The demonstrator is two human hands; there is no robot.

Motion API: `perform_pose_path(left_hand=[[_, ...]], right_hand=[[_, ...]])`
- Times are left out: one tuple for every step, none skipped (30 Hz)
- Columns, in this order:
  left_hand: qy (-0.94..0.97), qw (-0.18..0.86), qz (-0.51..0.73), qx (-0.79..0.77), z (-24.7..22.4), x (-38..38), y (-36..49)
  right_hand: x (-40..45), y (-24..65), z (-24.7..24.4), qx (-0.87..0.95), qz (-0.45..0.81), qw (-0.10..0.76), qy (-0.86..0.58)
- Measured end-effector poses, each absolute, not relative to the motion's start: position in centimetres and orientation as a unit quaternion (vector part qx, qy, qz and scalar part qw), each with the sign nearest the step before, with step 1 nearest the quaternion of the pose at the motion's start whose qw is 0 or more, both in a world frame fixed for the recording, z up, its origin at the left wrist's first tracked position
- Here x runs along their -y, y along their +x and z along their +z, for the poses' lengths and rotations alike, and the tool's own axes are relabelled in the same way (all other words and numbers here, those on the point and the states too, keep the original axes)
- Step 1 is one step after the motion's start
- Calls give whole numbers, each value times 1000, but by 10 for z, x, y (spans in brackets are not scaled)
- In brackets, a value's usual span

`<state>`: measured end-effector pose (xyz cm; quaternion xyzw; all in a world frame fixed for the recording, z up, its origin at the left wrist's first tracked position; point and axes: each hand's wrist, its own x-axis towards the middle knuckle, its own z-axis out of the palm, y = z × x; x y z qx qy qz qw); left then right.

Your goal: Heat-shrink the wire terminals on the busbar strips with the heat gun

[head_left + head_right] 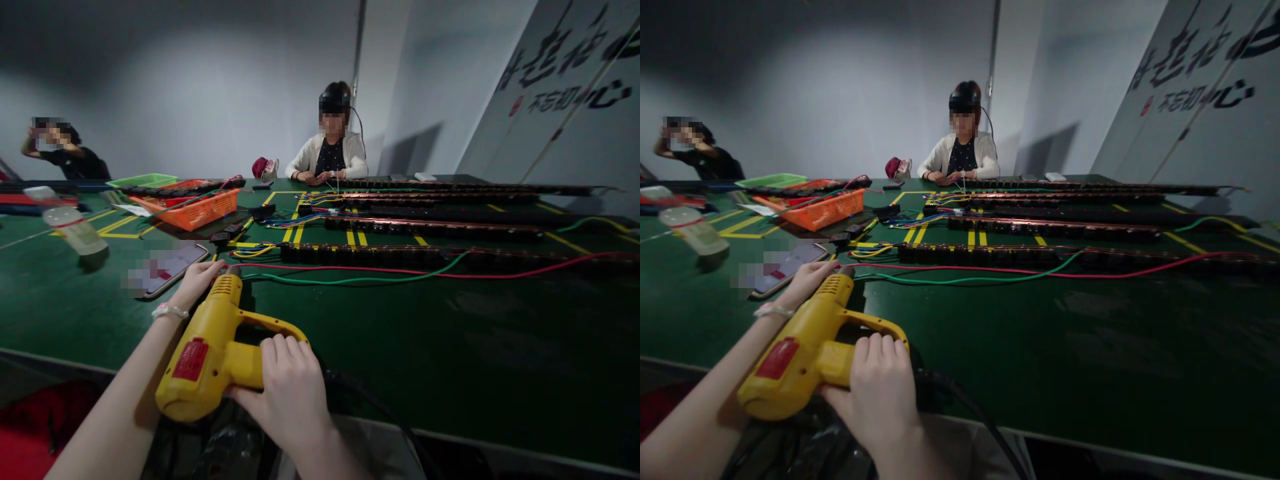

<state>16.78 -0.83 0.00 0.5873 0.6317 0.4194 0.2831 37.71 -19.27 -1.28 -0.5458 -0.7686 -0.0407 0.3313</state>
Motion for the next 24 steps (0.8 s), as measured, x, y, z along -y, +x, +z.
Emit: perform_pose_path(left_hand=[[591,289,418,-626,0,8,168],[594,293,418,-621,-1,8,167],[596,295,420,-618,-1,8,167],[596,294,422,-616,-1,8,167],[597,293,424,-615,-2,7,166],[598,291,425,-613,-2,7,166],[601,290,425,-612,-3,7,166],[604,289,424,-610,-3,6,166],[606,289,424,-608,-3,6,165],[608,290,423,-606,-4,5,165],[609,291,423,-605,-4,4,164],[609,291,422,-605,-5,4,164],[610,292,421,-605,-5,3,163],[611,292,419,-605,-6,2,162],[611,293,418,-605,-7,1,161],[611,294,416,-606,-8,0,160],[609,295,416,-607,-8,-1,159],[608,296,416,-608,-9,-1,159],[606,297,418,-608,-10,-2,158],[605,297,421,-607,-10,-2,158],[603,299,423,-606,-10,-2,158],[601,301,425,-606,-10,-2,157],[598,303,427,-607,-11,-2,157],[594,307,427,-608,-11,-2,157]], right_hand=[[193,377,-13,768,-38,333,-546],[193,378,-13,768,-34,333,-546],[193,379,-12,768,-30,334,-546],[193,380,-12,768,-26,334,-546],[194,381,-12,769,-21,333,-544],[194,383,-11,771,-15,332,-544],[194,386,-10,772,-10,330,-543],[195,389,-10,771,-5,328,-545],[196,392,-9,770,-1,325,-549],[197,396,-9,768,1,322,-554],[197,400,-8,766,2,321,-557],[198,405,-8,763,1,321,-561],[199,409,-7,761,0,322,-564],[200,414,-7,758,-3,324,-567],[201,419,-7,754,-7,326,-570],[203,423,-7,751,-11,327,-573],[204,428,-6,749,-16,326,-577],[205,433,-6,746,-21,325,-581],[206,437,-6,744,-27,323,-585],[207,442,-6,742,-33,321,-588],[208,446,-6,740,-39,319,-590],[209,451,-7,737,-48,320,-594],[210,456,-7,734,-56,320,-596],[211,461,-8,732,-65,318,-599]])
